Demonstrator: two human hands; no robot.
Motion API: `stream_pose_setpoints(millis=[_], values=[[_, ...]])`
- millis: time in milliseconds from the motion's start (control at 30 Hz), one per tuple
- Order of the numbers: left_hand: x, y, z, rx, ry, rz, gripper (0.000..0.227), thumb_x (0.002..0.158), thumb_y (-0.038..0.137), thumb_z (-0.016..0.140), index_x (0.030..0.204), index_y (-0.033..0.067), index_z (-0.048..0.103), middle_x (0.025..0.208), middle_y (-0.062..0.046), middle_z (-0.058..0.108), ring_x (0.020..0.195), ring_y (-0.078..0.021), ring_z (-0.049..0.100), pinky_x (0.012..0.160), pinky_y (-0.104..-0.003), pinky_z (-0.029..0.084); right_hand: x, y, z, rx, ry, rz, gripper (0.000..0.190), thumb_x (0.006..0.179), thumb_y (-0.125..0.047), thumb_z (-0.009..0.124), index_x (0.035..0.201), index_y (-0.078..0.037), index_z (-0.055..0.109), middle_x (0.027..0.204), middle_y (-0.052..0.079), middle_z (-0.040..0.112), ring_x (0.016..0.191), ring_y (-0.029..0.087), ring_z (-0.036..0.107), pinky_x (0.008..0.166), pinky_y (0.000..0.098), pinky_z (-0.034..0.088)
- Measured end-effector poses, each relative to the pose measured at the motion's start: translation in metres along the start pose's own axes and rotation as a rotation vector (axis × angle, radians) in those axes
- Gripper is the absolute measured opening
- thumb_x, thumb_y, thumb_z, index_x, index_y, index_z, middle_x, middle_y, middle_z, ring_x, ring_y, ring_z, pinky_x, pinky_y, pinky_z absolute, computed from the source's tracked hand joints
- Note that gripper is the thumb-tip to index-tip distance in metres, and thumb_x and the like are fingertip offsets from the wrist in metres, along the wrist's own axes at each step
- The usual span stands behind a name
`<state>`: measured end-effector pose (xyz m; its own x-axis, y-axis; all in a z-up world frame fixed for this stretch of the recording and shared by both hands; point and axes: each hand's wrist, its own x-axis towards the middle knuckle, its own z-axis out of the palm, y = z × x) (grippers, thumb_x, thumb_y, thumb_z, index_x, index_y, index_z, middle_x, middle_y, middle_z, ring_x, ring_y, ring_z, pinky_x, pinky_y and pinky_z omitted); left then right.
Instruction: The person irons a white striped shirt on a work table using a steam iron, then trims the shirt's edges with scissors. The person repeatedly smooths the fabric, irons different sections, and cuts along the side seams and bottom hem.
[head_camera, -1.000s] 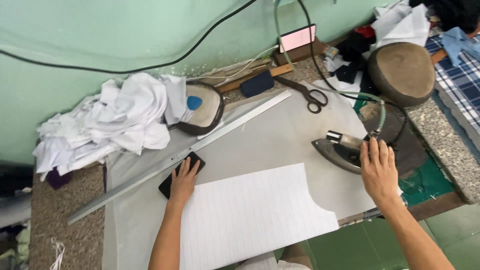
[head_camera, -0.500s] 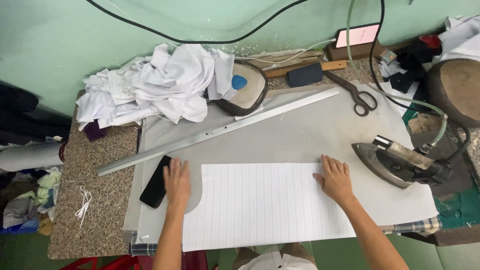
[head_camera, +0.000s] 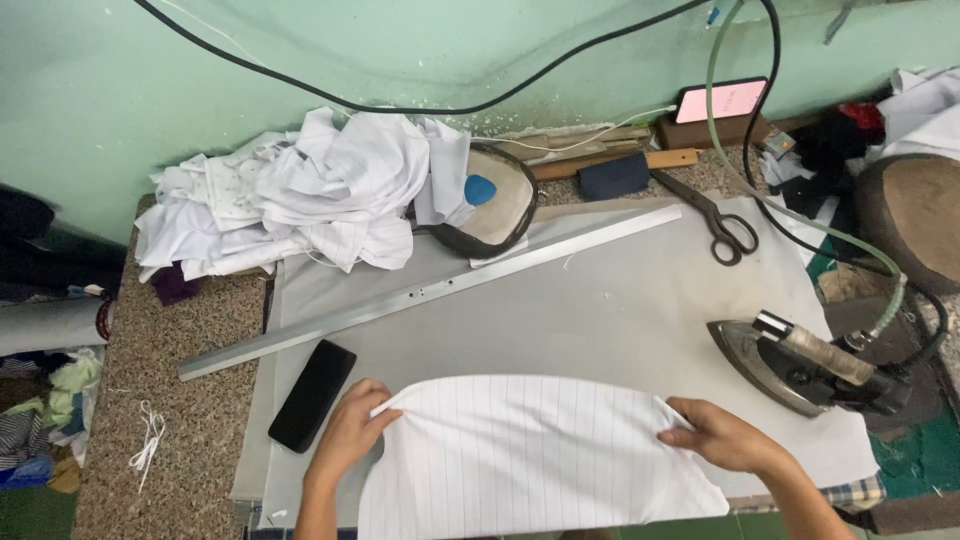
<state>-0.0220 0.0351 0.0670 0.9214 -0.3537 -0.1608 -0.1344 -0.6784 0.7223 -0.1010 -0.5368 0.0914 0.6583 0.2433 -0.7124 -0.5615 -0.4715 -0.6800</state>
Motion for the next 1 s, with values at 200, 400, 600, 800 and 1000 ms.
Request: stream_pose_setpoints(millis=[200, 400, 600, 800, 1000], values=[[0.144, 0.007, -0.063, 0.301, 0.119, 0.076, 0.032, 0.075, -0.006, 0.059, 0.102, 0.0076, 0.070, 0.104, -0.009, 0.066, 0.098, -0.0342, 0.062, 0.083, -0.044, 0.049, 0.075, -0.128, -0.099, -0.429, 0.365, -0.050, 0.058, 0.091, -0.040, 0.066, 0.137, -0.006, 0.057, 0.137, 0.014, 0.069, 0.125, 0.029, 0.068, 0.103, 0.0405, 0.052], [0.221, 0.089, -0.043, 0.233, 0.759, 0.142, 0.071, 0.099, 0.025, 0.074, 0.156, 0.0023, 0.039, 0.166, -0.028, 0.013, 0.155, -0.0476, 0.018, 0.125, -0.066, 0.017, 0.110, -0.170, -0.076, -0.405, 1.140, -0.646, 0.063, 0.104, -0.015, 0.063, 0.153, 0.011, 0.033, 0.148, 0.032, 0.047, 0.137, 0.044, 0.044, 0.115, 0.0531, 0.035], [0.073, 0.079, 0.078, 0.556, 0.562, 0.298, 0.046, 0.097, 0.029, 0.068, 0.136, 0.0066, 0.061, 0.157, -0.022, 0.045, 0.144, -0.0402, 0.047, 0.118, -0.061, 0.038, 0.096, -0.015, 0.023, -0.832, 0.929, -0.769, 0.062, 0.095, -0.030, 0.068, 0.145, -0.001, 0.046, 0.149, 0.024, 0.051, 0.136, 0.040, 0.053, 0.112, 0.0539, 0.046], [-0.018, 0.034, 0.141, 0.568, 0.570, 0.107, 0.044, 0.097, 0.032, 0.065, 0.131, 0.0056, 0.063, 0.145, -0.018, 0.058, 0.131, -0.0366, 0.057, 0.111, -0.056, 0.046, 0.083, 0.092, 0.036, -1.032, 1.026, -0.589, 0.064, 0.099, -0.044, 0.054, 0.147, -0.002, 0.048, 0.152, 0.024, 0.051, 0.140, 0.041, 0.051, 0.116, 0.0543, 0.042], [-0.019, -0.036, 0.161, 0.388, 0.568, -0.636, 0.072, 0.079, 0.061, 0.076, 0.126, 0.0078, 0.065, 0.121, -0.017, 0.062, 0.118, -0.0390, 0.054, 0.105, -0.051, 0.040, 0.057, 0.126, 0.051, -1.162, 1.086, -0.523, 0.061, 0.101, -0.046, 0.050, 0.146, -0.004, 0.053, 0.148, 0.017, 0.058, 0.141, 0.034, 0.052, 0.121, 0.0520, 0.038]])
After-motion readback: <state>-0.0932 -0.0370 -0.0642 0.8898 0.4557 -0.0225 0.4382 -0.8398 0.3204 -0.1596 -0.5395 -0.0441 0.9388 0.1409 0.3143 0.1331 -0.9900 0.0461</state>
